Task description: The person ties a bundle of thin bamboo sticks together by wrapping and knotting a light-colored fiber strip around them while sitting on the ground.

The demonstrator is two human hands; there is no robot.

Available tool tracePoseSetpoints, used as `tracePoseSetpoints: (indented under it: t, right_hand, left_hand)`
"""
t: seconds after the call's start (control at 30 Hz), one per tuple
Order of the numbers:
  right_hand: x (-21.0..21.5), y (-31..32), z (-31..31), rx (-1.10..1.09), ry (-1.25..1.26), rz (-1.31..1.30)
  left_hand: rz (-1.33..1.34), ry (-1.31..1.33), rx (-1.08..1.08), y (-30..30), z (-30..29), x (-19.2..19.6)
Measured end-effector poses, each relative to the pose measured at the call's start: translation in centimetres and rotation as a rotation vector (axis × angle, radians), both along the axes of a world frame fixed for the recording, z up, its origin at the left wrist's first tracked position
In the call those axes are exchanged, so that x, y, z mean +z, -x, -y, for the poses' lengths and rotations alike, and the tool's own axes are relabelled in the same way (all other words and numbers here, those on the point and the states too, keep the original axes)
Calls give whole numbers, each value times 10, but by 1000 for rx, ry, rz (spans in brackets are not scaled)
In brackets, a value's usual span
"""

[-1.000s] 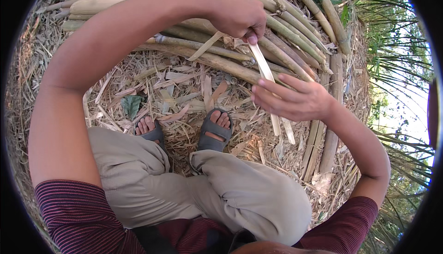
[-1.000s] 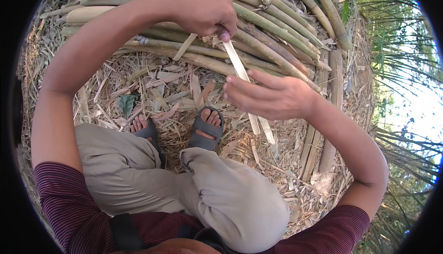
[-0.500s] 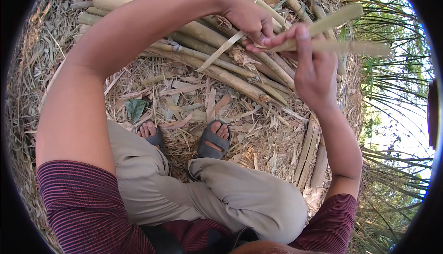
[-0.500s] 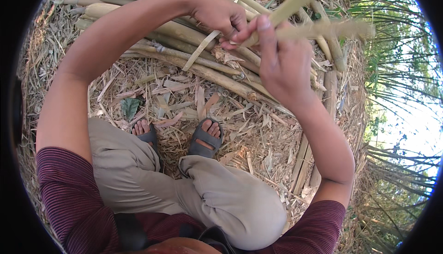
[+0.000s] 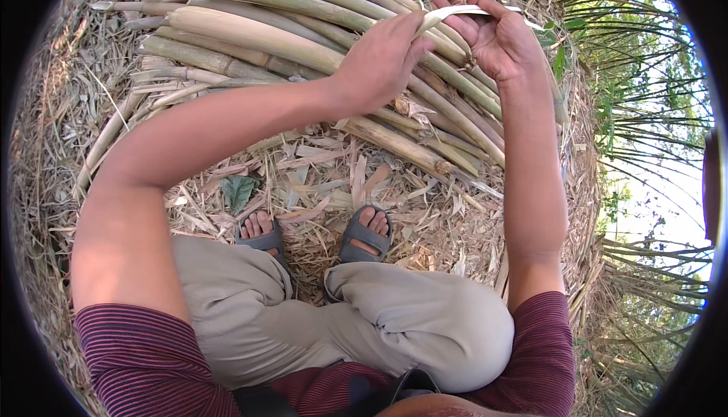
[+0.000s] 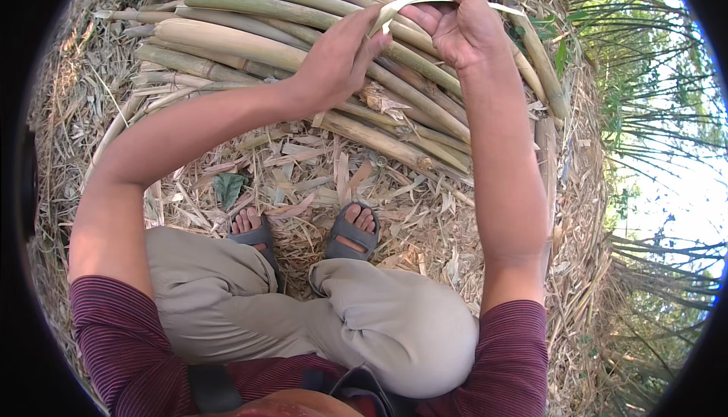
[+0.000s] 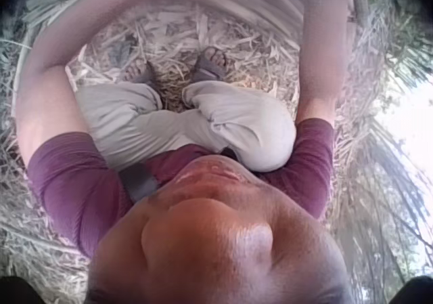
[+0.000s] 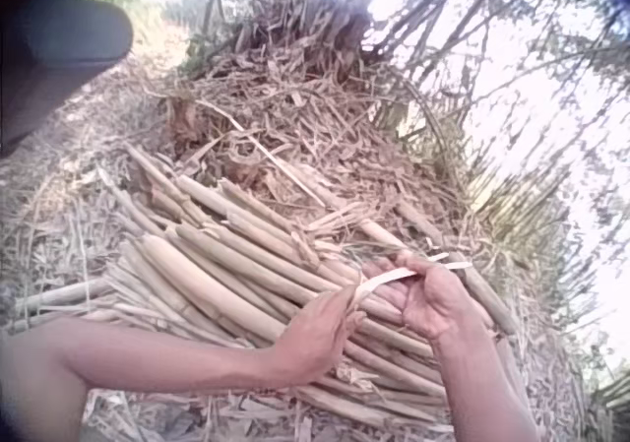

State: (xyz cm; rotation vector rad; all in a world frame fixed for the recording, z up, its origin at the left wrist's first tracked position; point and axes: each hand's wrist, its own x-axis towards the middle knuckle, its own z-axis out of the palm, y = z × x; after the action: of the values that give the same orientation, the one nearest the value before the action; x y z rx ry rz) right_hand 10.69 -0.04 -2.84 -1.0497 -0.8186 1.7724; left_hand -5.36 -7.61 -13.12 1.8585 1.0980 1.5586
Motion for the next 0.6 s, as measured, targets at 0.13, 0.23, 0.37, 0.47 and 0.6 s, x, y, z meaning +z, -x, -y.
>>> tracePoseSetpoints:
  t: [0.13, 0.23, 0.37, 0.47, 0.6]
  right_hand:
    - [-11, 0, -6, -80, -106, 72]
    - [-7, 4, 8, -228, -374, 474]
    - [0, -5, 30, -546, -1974, 1634]
    - [15, -11, 28, 397, -1822, 1966]
    - [9, -3, -21, 870, -1773, 1518]
  left_hand:
    - [-110, -62, 188, -6, -25, 1]
    - [-141, 239, 158, -8, -39, 17]
    - [-178, 537, 110, 14, -65, 20]
    - [-253, 722, -26, 24, -69, 32]
    - [-245, 659, -133, 32, -85, 30]
